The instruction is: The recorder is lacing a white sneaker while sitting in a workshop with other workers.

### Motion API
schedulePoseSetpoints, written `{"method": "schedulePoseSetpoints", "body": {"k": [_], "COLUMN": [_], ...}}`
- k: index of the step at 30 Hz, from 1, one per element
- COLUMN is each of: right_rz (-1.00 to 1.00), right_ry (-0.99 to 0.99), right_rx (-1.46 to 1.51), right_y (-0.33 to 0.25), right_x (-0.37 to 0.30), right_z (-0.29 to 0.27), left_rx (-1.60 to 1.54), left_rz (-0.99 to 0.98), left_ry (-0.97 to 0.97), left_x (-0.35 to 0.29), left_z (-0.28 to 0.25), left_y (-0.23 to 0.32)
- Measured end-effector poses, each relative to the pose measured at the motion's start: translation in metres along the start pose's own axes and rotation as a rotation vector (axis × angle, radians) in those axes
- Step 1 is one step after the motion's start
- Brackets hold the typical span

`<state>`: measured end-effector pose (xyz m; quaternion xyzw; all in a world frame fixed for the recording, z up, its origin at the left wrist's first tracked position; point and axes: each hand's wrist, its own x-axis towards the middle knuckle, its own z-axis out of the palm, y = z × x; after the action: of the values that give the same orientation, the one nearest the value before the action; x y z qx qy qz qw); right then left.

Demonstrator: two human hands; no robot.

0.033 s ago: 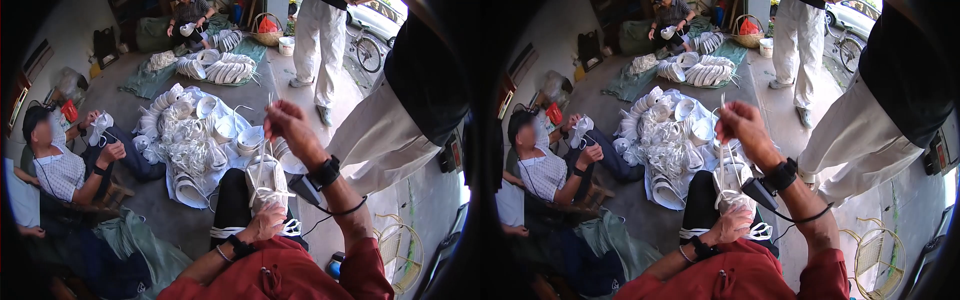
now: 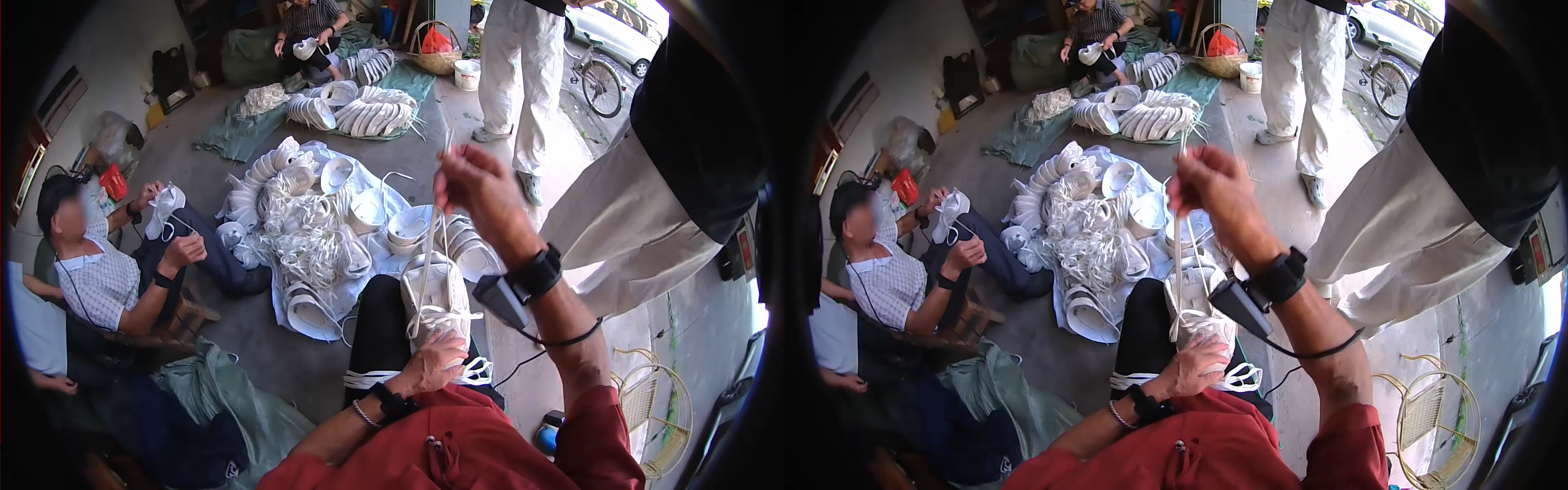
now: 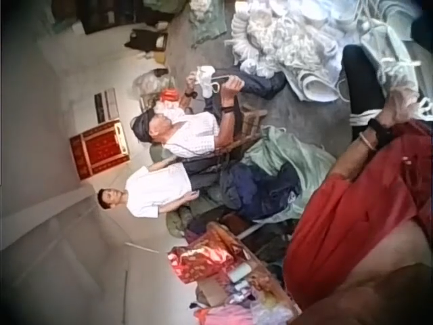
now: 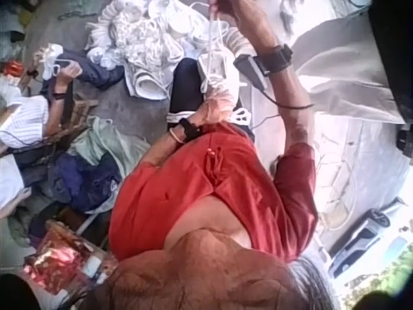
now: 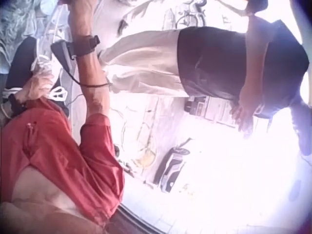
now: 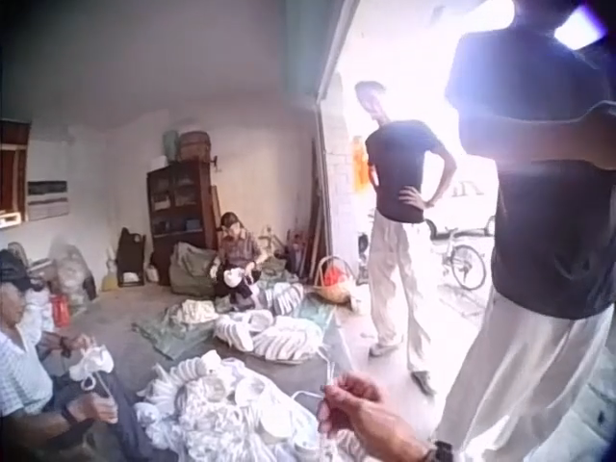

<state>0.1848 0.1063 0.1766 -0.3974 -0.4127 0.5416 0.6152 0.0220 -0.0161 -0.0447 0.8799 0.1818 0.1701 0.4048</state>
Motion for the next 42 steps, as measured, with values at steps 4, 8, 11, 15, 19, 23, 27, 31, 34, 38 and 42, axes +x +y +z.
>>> {"method": "schedulePoseSetpoints", "body": {"k": [4,8,11,15,19,23,27,31,34,38,42], "right_rz": [-0.365,-0.306,-0.223,-0.175,0.058,0.318,0.327,0.208,0.085,-0.044,-0.038], "right_ry": [-0.111,-0.118,0.073,0.156,0.077,-0.092,-0.149,-0.155,-0.161,-0.152,-0.271], "right_rx": [-0.028,-0.024,-0.066,-0.116,-0.222,-0.382,-0.676,-0.797,-0.879,-0.879,-1.193], "right_y": [-0.087,-0.073,-0.043,-0.005,0.046,0.104,0.129,0.135,0.139,0.146,0.145], "right_x": [0.015,0.005,-0.009,-0.031,-0.061,-0.093,-0.108,-0.107,-0.101,-0.099,-0.109], "right_z": [0.013,0.012,-0.026,-0.056,-0.081,-0.093,-0.076,-0.071,-0.071,-0.072,-0.074], "left_rx": [0.001,-0.014,-0.268,-0.06,0.17,0.328,0.393,0.39,0.353,0.237,0.084], "left_rz": [-0.014,-0.006,-0.193,-0.372,-0.41,-0.332,-0.342,-0.335,-0.309,-0.279,-0.298], "left_ry": [-0.028,0.053,0.487,0.783,0.664,0.548,0.492,0.478,0.471,0.483,0.416], "left_x": [0.001,-0.001,0.0,-0.01,0.001,0.017,0.024,0.021,0.021,0.01,-0.012], "left_z": [-0.004,-0.012,-0.034,-0.057,-0.072,-0.065,-0.066,-0.064,-0.062,-0.058,-0.059], "left_y": [0.005,0.007,0.03,0.0,-0.002,-0.002,-0.003,-0.006,-0.008,-0.015,-0.027]}}
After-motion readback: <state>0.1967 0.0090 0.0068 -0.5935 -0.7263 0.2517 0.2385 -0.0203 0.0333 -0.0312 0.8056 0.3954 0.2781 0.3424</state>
